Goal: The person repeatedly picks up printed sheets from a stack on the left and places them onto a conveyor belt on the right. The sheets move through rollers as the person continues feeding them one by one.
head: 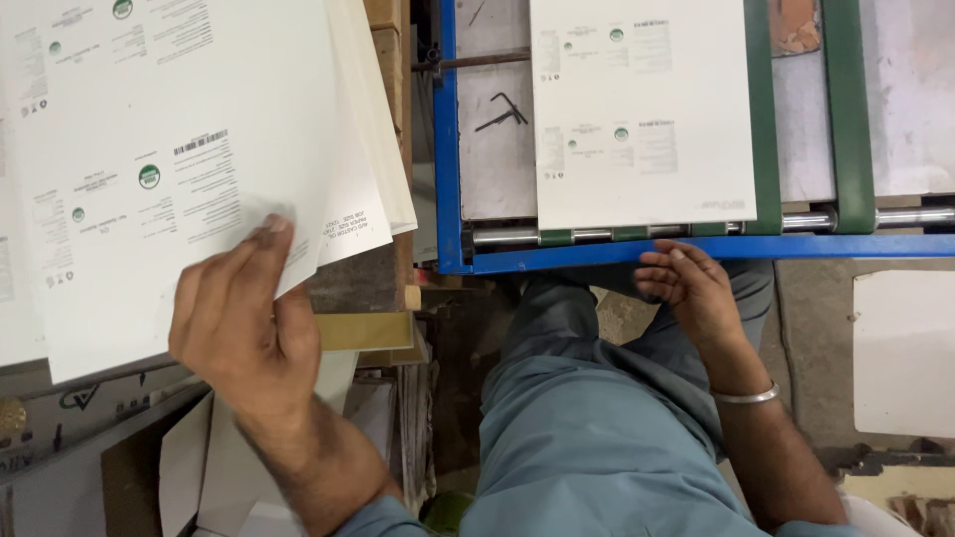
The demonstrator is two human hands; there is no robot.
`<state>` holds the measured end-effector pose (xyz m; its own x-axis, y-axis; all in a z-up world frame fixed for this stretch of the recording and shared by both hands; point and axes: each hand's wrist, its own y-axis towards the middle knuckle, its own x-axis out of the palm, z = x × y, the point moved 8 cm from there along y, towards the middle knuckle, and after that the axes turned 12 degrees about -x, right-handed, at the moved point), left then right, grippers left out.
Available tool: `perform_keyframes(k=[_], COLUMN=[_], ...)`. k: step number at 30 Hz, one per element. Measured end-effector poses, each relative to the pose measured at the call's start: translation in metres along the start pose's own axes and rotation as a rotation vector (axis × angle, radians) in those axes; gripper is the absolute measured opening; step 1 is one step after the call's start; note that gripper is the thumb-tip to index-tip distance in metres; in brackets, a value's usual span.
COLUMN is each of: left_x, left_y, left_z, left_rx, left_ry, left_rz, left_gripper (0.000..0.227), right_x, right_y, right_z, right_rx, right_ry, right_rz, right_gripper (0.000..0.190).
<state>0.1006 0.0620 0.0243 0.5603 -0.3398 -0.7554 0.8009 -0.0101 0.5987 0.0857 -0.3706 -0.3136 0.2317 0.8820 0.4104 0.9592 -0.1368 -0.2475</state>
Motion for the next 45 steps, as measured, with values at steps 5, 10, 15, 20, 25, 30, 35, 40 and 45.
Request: perform_keyframes(k=[5,10,15,20,25,30,35,40,45], left_x=[0.014,0.054,0.052,0.027,0.012,0.027,0.021,0.019,0.019], left_y=[-0.021,-0.037,-0.041,-0.042,-0.017,0.007,0.007,0.001,0.001], left_z=[0.090,0.188,0.187,0.142,0.077,0.031,0.031,0.022,0.016], left_rx=[0.084,0.238,0.264,0.167,0.088,-0.023,0.089,0.086,0.073], left_ry=[0.070,0.081,-0.086,0.001,0.200,0.401,0.409,0.393,0.394], left_rz=[-0.013,-0.254,-0.461,-0.559,-0.216,-0.254,-0.097,-0.020,0.001], left_gripper=[0.030,0.043,0.054,0.062,0.065,0.058,0.032,0.018,0.018], right_x=[0.103,0.176,0.168,0.090,-0.018,-0.085,-0.108,-0.114,-0.103], right_y=[-0.027,-0.069,-0.045,-0.011,0.009,-0.007,-0.048,-0.090,-0.103], right_z=[-0.065,-0.105,-0.094,-0.094,-0.097,-0.101,-0.079,-0.038,-0.031], right_rx=[-0.143,-0.268,-0.102,-0.288,-0.455,-0.574,-0.556,-0.487,-0.463], right_ry=[0.086,0.275,0.391,0.244,0.122,-0.002,-0.139,-0.090,-0.035], right_rz=[-0.383,-0.594,-0.229,0.059,0.292,0.482,0.463,0.503,0.483], right_gripper=[0.042,0.050,0.042,0.031,0.028,0.028,0.029,0.026,0.029])
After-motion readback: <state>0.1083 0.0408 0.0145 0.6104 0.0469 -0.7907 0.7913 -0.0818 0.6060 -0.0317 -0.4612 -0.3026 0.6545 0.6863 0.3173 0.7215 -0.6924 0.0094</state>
